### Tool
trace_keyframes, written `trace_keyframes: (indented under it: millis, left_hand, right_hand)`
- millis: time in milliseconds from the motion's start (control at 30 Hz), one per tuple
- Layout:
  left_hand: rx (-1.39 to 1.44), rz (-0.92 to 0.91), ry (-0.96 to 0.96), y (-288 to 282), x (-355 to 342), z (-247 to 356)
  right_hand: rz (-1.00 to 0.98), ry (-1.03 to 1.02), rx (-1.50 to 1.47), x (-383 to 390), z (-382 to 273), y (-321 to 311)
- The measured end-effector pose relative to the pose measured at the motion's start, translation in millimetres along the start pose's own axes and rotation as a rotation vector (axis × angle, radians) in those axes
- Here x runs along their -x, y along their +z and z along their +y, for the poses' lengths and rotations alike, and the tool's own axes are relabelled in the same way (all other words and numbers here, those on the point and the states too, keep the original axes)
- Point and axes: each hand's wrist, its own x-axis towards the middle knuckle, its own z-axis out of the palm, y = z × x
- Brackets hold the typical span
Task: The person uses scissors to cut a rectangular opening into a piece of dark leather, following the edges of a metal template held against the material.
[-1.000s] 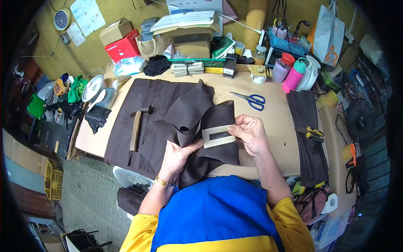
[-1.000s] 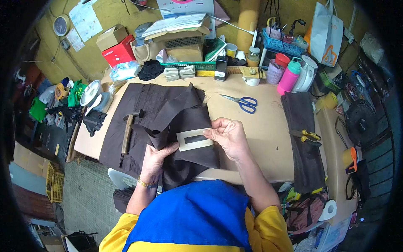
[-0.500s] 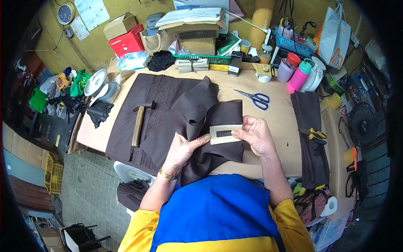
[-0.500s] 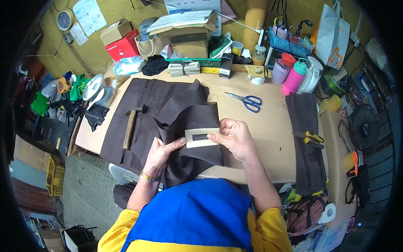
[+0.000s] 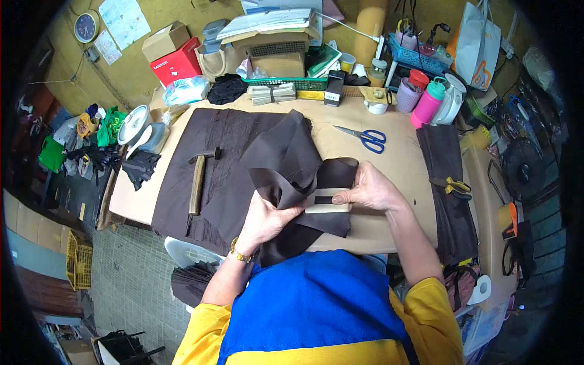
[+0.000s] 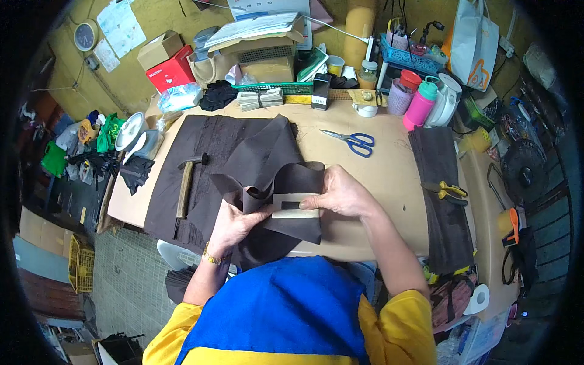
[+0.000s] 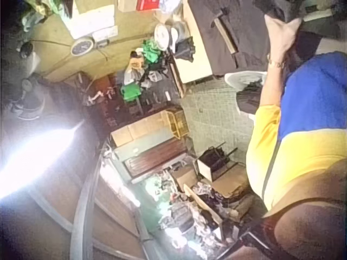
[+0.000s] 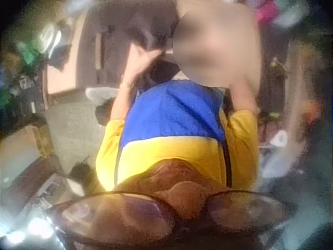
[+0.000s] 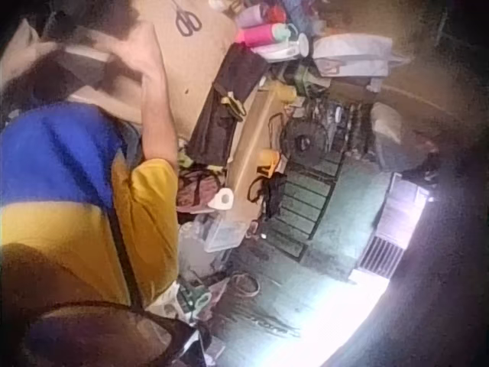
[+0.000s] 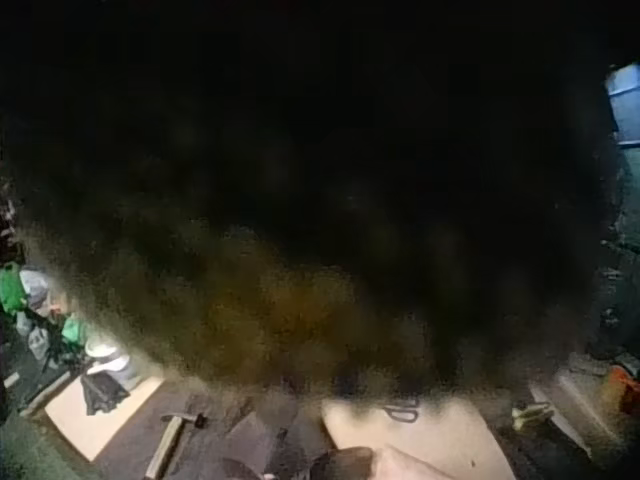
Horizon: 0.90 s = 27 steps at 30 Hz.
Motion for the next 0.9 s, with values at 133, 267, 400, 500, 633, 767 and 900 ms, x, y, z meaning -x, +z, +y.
trace_keyframes:
  millis: [133,267,400,500,633,767,900]
  left_hand:
    - [0.092,-0.017,0.015,1.8,2.5,-1.5]
    - [-0.175,0.065,0.089,-3.4,0.5,12.9]
    - [-0.589,0.708,0.558,-40.5,12.0,52.9]
    - [0.040,0.360,0.776,-45.0,46.2,78.8]
    - [0.085,-0.389,0.608,-16.3,30.5,98.5]
    - [0.356,-0.332,0.231,8.3,-32.6,41.6]
    - [0.668,-0.175,-0.085,31.7,-71.7,-38.5]
  right_hand:
    - [-0.186,0.051,0.151,-14.6,-13.2,-14.8]
    - [-0.410,0.149,0.216,-30.3,-58.0,-14.5]
    - [-0.401,0.079,0.375,-103.2,-45.9,-20.3]
    - [-0.252,-0.267,0.565,-139.9,-150.2,-15.0]
    - [0.084,-0.501,-0.495,-181.9,-256.5,-59.5]
    - [0.309,-0.628,-0.682,-205.7,-210.3,-64.7]
    - [0.414,-0.040,-0.633,-179.8,-54.8,-7.1]
